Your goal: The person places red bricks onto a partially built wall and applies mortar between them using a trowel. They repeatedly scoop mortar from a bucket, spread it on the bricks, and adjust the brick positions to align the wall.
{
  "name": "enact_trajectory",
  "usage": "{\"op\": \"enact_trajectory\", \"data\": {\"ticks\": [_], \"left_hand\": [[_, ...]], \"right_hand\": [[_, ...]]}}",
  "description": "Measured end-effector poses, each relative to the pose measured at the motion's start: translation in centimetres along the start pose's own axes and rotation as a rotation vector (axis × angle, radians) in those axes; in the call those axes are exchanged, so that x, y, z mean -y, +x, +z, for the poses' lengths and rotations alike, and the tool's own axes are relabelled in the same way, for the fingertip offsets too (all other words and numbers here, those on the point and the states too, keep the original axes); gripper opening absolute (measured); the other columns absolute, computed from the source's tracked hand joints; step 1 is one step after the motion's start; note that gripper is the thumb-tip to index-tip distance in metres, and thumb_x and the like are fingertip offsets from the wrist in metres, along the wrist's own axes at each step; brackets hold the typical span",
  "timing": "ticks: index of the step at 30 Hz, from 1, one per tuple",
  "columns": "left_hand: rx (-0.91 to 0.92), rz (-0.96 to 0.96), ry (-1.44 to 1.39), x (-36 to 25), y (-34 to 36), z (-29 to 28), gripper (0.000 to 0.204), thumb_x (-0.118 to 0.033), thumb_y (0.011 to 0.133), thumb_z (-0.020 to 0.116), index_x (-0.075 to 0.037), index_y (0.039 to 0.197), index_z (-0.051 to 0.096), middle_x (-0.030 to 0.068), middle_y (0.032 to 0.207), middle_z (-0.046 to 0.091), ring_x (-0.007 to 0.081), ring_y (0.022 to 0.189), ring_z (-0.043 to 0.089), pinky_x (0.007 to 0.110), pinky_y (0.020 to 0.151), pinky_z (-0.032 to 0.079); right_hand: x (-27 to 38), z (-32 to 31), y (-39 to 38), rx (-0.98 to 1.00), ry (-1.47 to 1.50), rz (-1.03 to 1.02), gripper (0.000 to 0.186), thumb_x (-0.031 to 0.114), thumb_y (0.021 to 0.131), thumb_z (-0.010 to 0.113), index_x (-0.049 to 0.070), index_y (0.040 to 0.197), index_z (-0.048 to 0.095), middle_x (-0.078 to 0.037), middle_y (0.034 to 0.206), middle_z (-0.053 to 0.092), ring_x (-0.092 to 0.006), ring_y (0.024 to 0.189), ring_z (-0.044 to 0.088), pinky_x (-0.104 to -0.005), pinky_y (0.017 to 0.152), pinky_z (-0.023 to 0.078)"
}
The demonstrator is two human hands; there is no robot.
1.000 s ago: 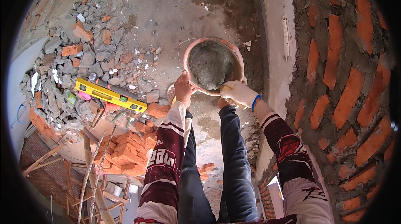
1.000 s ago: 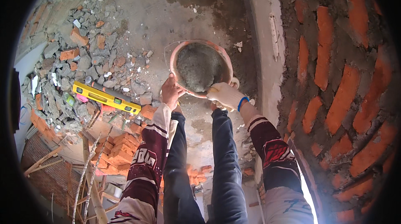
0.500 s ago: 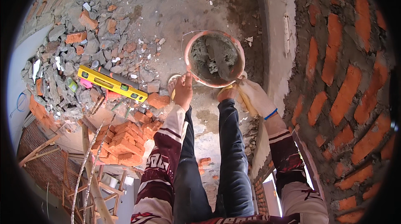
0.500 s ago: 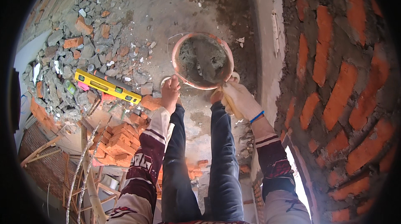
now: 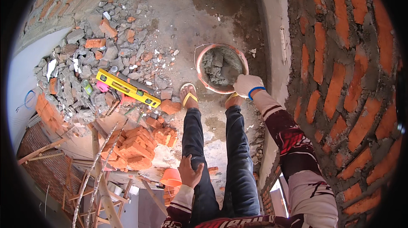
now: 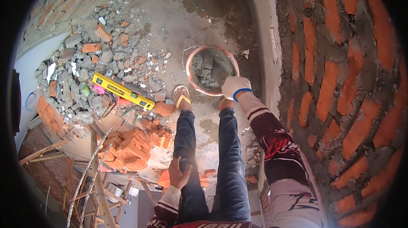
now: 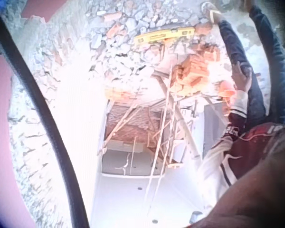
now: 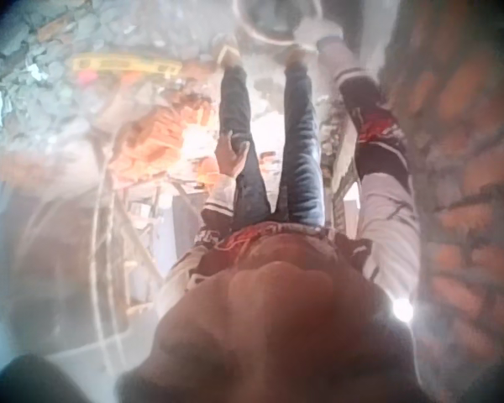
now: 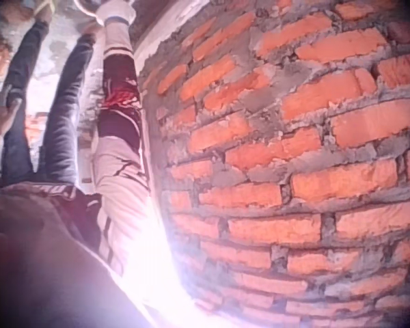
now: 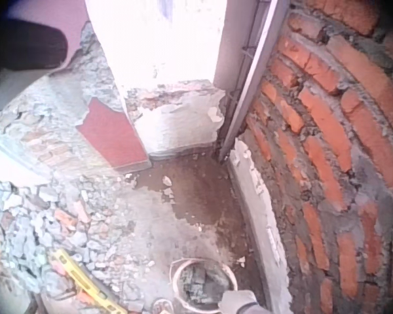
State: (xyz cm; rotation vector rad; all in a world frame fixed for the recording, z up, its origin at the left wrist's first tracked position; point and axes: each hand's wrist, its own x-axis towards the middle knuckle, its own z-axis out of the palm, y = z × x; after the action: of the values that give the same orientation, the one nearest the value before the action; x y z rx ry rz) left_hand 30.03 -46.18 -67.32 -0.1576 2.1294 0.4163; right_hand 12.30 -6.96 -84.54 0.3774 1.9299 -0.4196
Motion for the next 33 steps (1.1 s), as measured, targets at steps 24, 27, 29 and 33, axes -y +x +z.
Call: {"op": "enact_trajectory", "data": {"ticks": [24, 27, 29, 33], "left_hand": [[-0.014, -0.028, 0.162, 0.1, 0.6, 1.1, 0.062, -0.037, 0.091, 0.071, -0.010, 0.143, 0.051, 0.0225, 0.155, 0.048, 0.0425, 0.145, 0.042, 0.068, 0.118, 0.028], [-0.008, -0.025, 0.186, -0.1, 0.6, 1.1, 0.063, -0.037, 0.090, 0.071, -0.010, 0.143, 0.052, 0.0222, 0.155, 0.048, 0.0423, 0.146, 0.042, 0.067, 0.119, 0.028], [-0.011, -0.032, 0.192, -0.3, 0.6, 1.0, 0.063, -0.038, 0.090, 0.071, -0.010, 0.143, 0.052, 0.0218, 0.155, 0.048, 0.0421, 0.146, 0.042, 0.067, 0.119, 0.028], [0.007, -0.045, 0.203, -0.5, 0.9, 1.0, 0.063, -0.038, 0.090, 0.071, -0.010, 0.144, 0.052, 0.0207, 0.155, 0.049, 0.0409, 0.147, 0.041, 0.066, 0.119, 0.028]], "right_hand": [[0.1, 7.5, 3.0, -0.123, -0.025, -0.229, 0.024, 0.022, 0.090, 0.060, 0.006, 0.098, 0.075, -0.020, 0.094, 0.077, -0.0383, 0.090, 0.075, -0.0522, 0.085, 0.057], [0.8, 7.6, 3.1, -0.080, 0.080, -0.191, 0.027, 0.026, 0.087, 0.064, 0.005, 0.099, 0.074, -0.023, 0.101, 0.075, -0.0405, 0.095, 0.073, -0.0515, 0.087, 0.056], [1.0, 7.9, 2.9, -0.103, 0.207, -0.256, 0.029, 0.029, 0.086, 0.066, 0.003, 0.099, 0.073, -0.025, 0.104, 0.074, -0.0417, 0.098, 0.072, -0.0506, 0.087, 0.056], [0.4, 9.3, 2.7, 0.017, 0.530, -0.188, 0.035, 0.034, 0.088, 0.071, 0.000, 0.094, 0.070, -0.020, 0.092, 0.074, -0.0385, 0.091, 0.073, -0.0465, 0.083, 0.056]]}}
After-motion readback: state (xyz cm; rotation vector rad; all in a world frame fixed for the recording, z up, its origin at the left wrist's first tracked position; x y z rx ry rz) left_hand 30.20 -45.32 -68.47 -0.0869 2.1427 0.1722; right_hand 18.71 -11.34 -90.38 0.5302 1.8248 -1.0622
